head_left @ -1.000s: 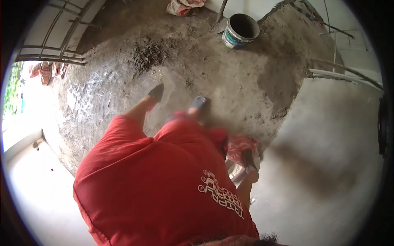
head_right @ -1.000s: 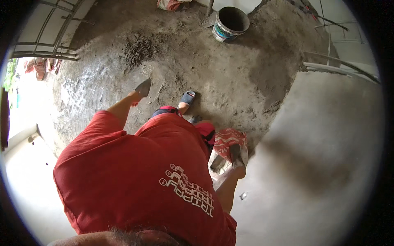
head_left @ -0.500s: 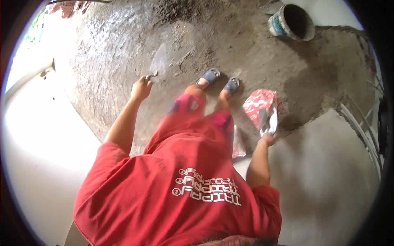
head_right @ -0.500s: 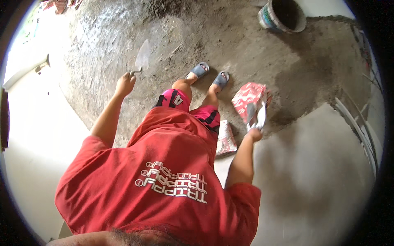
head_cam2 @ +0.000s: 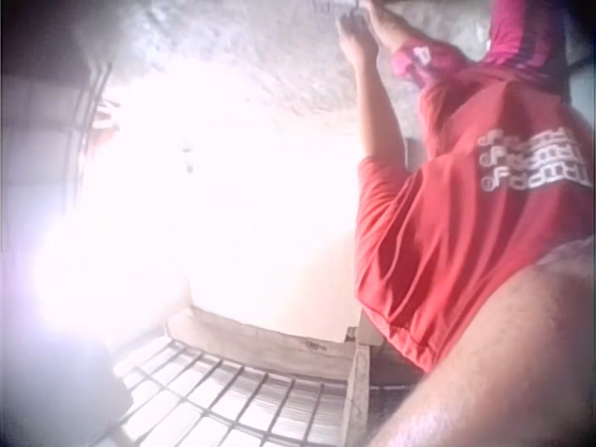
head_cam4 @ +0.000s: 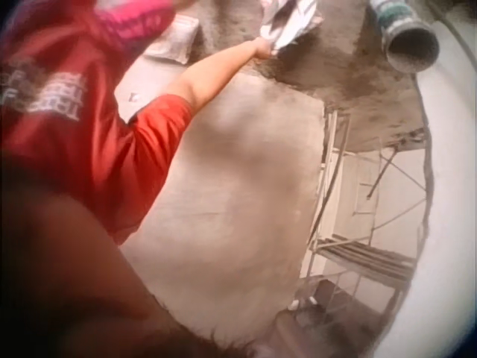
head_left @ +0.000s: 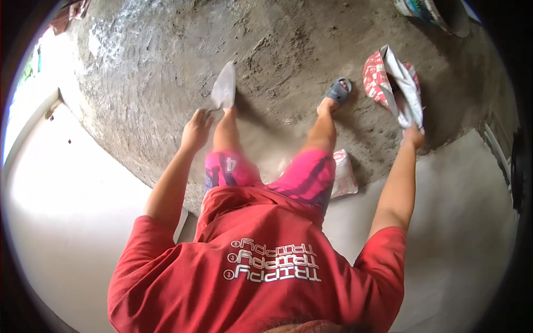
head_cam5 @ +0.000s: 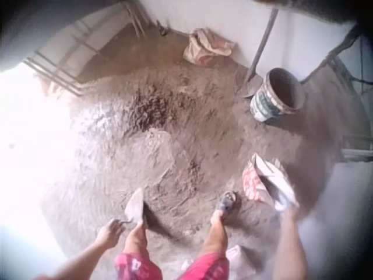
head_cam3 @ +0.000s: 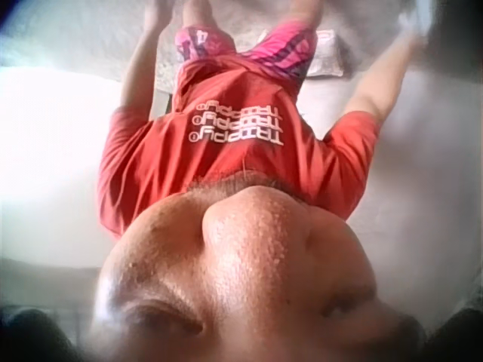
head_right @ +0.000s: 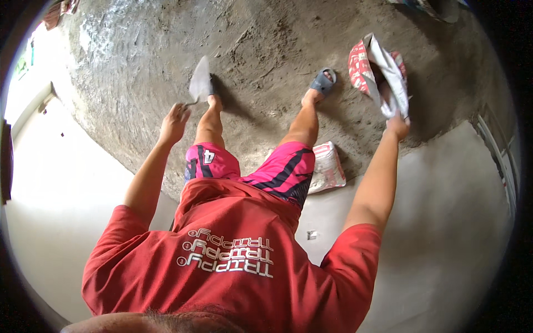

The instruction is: The person scrapes loose concrete and debris from a floor corner using a trowel, then collects additional dry mortar mixture from a bag, applying and spreading it onto the wall and floor joints to patch the concrete surface.

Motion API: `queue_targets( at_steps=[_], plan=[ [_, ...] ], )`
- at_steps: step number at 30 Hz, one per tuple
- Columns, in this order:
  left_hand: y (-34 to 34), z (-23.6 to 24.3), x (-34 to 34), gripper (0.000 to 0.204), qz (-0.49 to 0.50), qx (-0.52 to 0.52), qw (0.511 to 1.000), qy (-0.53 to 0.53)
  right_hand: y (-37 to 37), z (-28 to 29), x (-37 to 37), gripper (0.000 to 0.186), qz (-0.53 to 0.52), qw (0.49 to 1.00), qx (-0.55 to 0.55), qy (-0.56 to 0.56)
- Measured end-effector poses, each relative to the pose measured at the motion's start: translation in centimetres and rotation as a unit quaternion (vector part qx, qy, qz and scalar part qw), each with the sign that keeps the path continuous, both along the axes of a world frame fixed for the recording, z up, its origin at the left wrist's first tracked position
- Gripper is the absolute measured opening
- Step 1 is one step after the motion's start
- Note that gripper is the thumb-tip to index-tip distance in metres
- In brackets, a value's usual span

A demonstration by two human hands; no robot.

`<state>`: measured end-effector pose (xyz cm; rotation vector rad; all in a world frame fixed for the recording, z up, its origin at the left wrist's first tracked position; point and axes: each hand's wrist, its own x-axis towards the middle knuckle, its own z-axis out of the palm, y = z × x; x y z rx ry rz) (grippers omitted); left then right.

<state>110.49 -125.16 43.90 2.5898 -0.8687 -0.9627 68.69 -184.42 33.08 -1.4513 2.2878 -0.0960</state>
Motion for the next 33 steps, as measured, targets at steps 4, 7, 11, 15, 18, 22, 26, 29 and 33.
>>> queue_targets(
  at_steps=[4,7,11,15,18,22,26,29,33],
  plan=[
    [-1.3,-6.9,4.3,0.037,-0.038,0.045,0.995,0.082,13.0,3.6,9.1,0.089,0.091,0.989,-0.103,-0.061],
    [-0.9,-10.8,7.6,0.039,-0.065,0.212,0.968,0.115,27.7,4.8,18.3,0.056,0.196,0.937,-0.102,-0.272],
    [-1.7,-17.2,10.0,0.048,-0.105,0.225,0.961,0.124,44.4,5.8,27.9,0.045,0.441,0.745,0.302,-0.399],
    [-5.3,-27.4,8.5,0.051,-0.156,0.223,0.954,0.128,52.2,2.3,31.0,0.037,0.572,0.601,0.410,-0.379],
    [-9.3,-35.6,4.8,0.042,-0.228,0.092,0.955,0.166,53.7,-2.4,30.7,0.034,0.622,0.594,0.441,-0.257],
    [-13.1,-41.7,-1.0,0.031,-0.305,0.129,0.920,0.211,53.8,-6.0,28.4,0.029,0.623,0.665,0.401,-0.097],
    [-12.5,-38.4,-1.8,0.032,-0.386,0.056,0.912,0.126,55.0,-6.4,27.7,0.030,0.489,0.729,0.459,-0.138],
    [-6.5,-31.1,4.5,0.025,-0.351,0.037,0.931,0.095,57.2,-2.4,27.3,0.039,0.481,0.820,0.281,-0.128],
    [3.4,-18.9,21.8,0.020,-0.571,0.079,0.816,-0.049,61.5,10.2,25.9,0.060,0.309,0.911,0.173,-0.211]
  ],
)
